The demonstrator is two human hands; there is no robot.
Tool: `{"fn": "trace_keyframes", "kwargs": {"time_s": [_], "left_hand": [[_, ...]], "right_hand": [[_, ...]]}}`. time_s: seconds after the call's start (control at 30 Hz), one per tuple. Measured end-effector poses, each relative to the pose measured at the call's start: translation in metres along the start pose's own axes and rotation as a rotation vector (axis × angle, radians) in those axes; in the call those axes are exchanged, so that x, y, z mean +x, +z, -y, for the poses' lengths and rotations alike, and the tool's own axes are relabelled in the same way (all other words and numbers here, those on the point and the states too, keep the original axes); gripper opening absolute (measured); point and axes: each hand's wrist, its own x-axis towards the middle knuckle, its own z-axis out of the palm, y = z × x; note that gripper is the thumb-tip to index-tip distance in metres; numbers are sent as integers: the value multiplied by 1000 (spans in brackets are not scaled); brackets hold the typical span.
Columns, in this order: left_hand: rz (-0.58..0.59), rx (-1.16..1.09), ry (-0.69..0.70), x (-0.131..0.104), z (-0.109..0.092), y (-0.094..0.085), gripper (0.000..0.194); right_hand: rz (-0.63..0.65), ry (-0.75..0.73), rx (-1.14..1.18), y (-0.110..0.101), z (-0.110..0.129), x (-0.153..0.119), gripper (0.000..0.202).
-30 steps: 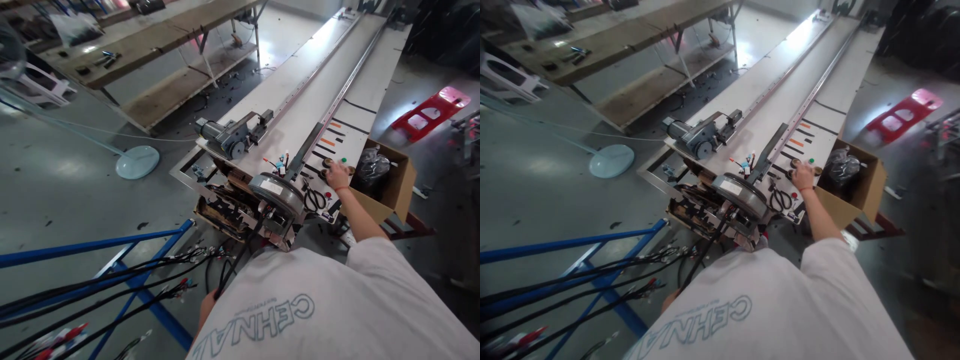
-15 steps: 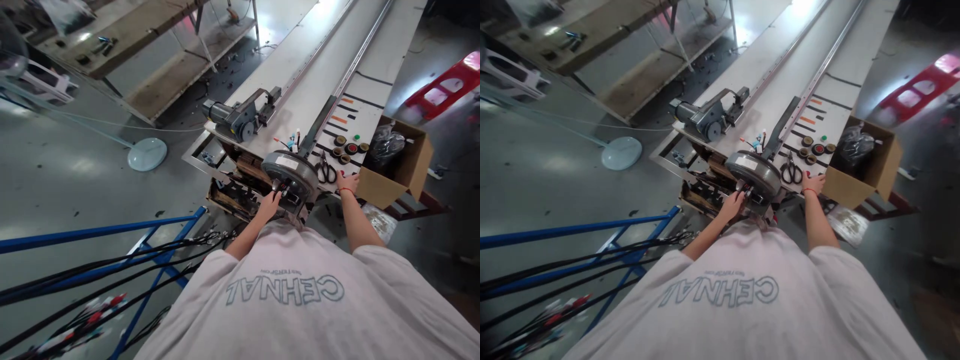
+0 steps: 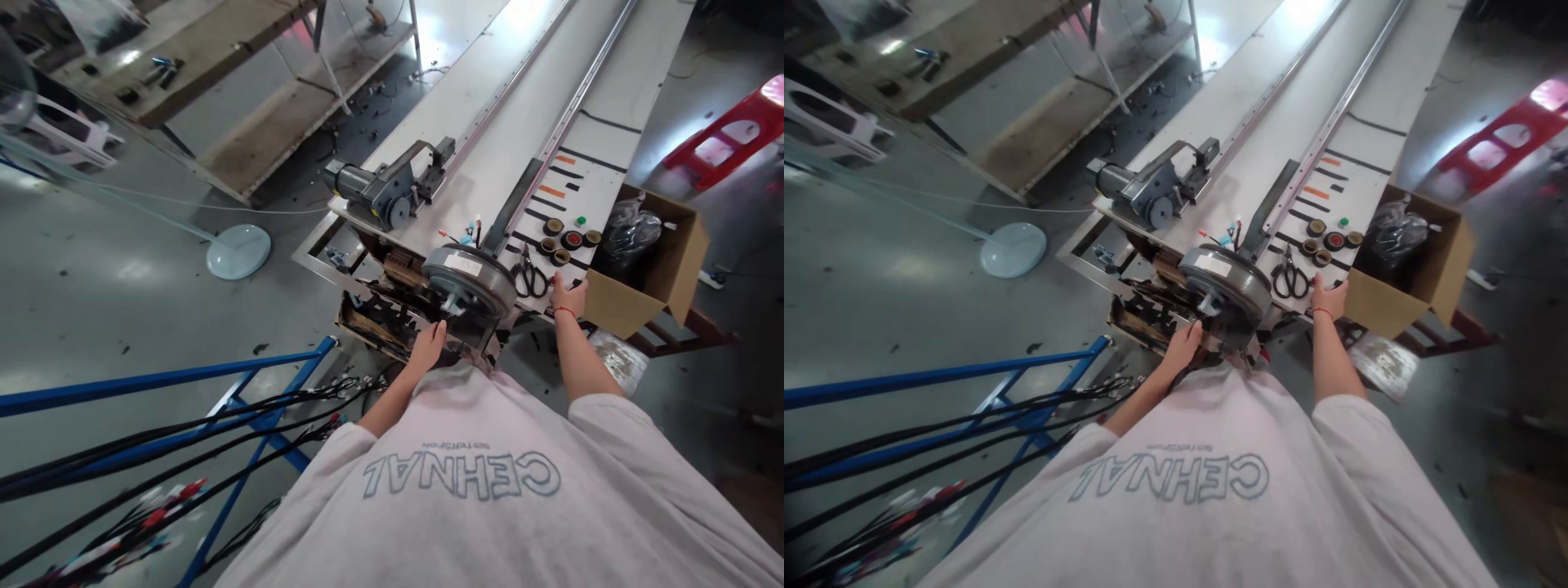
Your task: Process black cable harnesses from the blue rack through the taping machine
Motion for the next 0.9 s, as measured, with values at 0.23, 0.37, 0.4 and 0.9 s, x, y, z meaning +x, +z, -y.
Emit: {"fn": "trace_keyframes", "kwargs": {"time_s": [0.23,0.37,0.4,0.9], "left_hand": [[-19,117,35,-6,9,-2,37],[-29,143,57,-5,11,2,38],[-34,164,61,-4,10,3,36],[28,131,-91,-60,65,-9,37]], "right_hand": [[-18,18,105,2,-2,4,89],[-39,15,146,0,0,3,82],[-46,19,149,0,1,2,79],[-45,12,142,-4,3,-1,84]]}}
